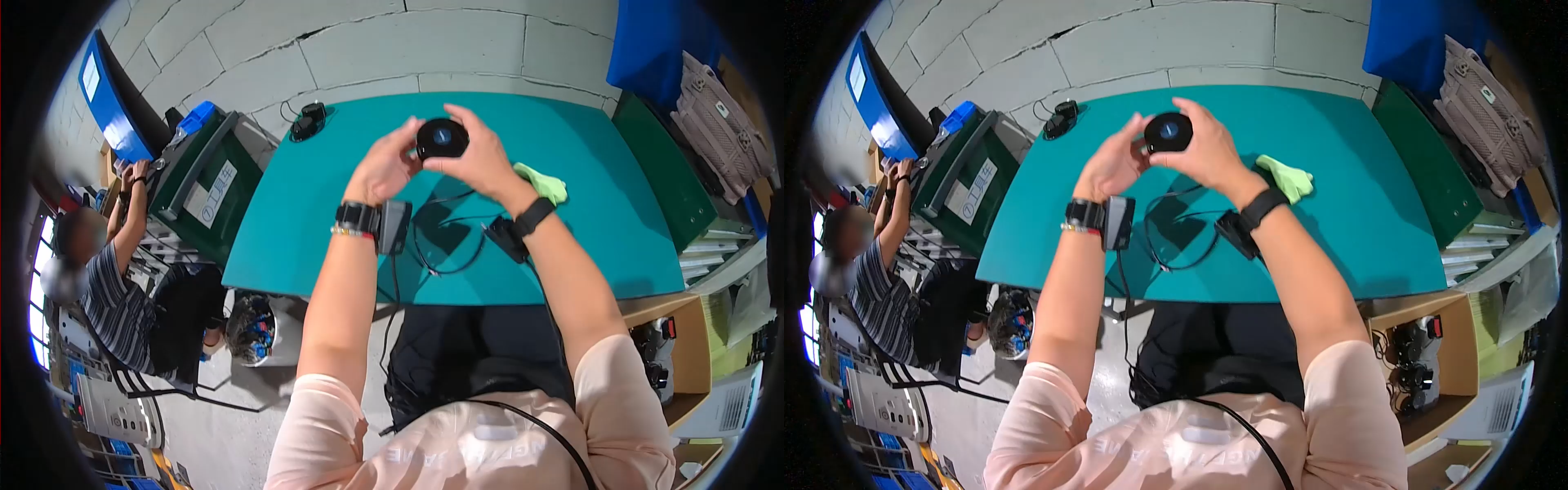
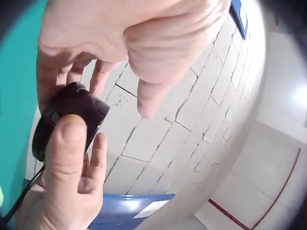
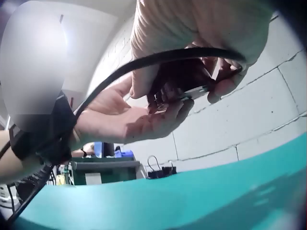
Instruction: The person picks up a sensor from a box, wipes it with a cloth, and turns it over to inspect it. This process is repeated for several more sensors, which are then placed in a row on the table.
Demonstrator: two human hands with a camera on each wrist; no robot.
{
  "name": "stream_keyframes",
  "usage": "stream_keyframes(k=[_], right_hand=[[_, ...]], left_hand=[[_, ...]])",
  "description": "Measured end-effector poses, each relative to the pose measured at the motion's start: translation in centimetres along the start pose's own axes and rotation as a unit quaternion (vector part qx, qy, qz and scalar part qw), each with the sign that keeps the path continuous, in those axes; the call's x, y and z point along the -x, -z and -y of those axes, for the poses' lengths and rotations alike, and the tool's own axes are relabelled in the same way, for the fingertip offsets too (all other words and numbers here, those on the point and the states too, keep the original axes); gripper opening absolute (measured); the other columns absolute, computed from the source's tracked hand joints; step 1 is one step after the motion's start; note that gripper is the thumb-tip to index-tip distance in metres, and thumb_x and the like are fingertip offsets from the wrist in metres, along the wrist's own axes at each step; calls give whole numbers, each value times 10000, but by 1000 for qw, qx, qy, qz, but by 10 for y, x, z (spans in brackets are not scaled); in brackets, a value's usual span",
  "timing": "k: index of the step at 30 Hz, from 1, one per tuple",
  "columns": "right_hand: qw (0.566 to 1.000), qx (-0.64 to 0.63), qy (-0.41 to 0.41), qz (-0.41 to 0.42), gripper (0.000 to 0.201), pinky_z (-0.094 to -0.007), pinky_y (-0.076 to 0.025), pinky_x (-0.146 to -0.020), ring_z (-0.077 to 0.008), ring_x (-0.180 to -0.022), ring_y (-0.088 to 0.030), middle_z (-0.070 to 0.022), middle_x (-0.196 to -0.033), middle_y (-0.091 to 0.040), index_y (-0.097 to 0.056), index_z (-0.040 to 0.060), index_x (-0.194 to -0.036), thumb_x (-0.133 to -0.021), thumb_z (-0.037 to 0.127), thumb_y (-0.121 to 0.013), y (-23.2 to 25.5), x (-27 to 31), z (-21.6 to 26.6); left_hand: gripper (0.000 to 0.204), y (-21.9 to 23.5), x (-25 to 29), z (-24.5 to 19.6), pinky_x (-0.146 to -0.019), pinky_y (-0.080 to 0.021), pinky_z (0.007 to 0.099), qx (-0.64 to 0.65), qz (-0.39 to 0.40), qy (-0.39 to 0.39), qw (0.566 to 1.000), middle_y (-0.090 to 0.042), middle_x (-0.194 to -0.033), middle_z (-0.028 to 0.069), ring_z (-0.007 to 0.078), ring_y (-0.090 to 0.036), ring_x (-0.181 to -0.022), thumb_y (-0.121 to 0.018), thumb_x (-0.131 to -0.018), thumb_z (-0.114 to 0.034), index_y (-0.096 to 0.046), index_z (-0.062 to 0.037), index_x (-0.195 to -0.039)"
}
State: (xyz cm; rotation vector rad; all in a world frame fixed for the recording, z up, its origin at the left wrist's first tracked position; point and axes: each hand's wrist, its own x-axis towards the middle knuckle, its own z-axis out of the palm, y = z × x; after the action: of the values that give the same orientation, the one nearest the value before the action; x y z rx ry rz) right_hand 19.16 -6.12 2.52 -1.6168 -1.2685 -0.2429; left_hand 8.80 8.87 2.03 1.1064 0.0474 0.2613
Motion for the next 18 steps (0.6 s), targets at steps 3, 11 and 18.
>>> stream_keyframes(k=[3, 11, 18], right_hand=[[1000, 18, 2, 6, 885, -366, -442, -910, -299, -1064, -553, -160, -1136, -568, -387, 67, -1284, -547, 252, -840, -12, 6, -9], [995, -84, -48, 27, 874, -346, -467, -823, -261, -1082, -516, -135, -1226, -461, -380, 64, -1293, -583, 308, -827, -11, 14, -32], [975, -174, -134, 21, 656, -279, -493, -679, -180, -904, -581, -109, -1055, -577, -514, 65, -1192, -645, 284, -803, -18, 30, -47]], left_hand=[[331, 21, -7, 19, -834, -449, 302, 4, 20, 11, 1000, -604, -1041, 45, 142, -564, -957, -549, -896, -267, -550, -38, -1135], [400, 24, -5, 38, -878, -438, 292, 88, -11, 13, 996, -594, -1072, 37, 134, -552, -993, -653, -819, -178, -533, -37, -1173], [475, 22, 2, 47, -938, -389, 280, 59, -10, 9, 998, -572, -1136, 45, 140, -512, -1057, -658, -802, -116, -494, -23, -1238]])
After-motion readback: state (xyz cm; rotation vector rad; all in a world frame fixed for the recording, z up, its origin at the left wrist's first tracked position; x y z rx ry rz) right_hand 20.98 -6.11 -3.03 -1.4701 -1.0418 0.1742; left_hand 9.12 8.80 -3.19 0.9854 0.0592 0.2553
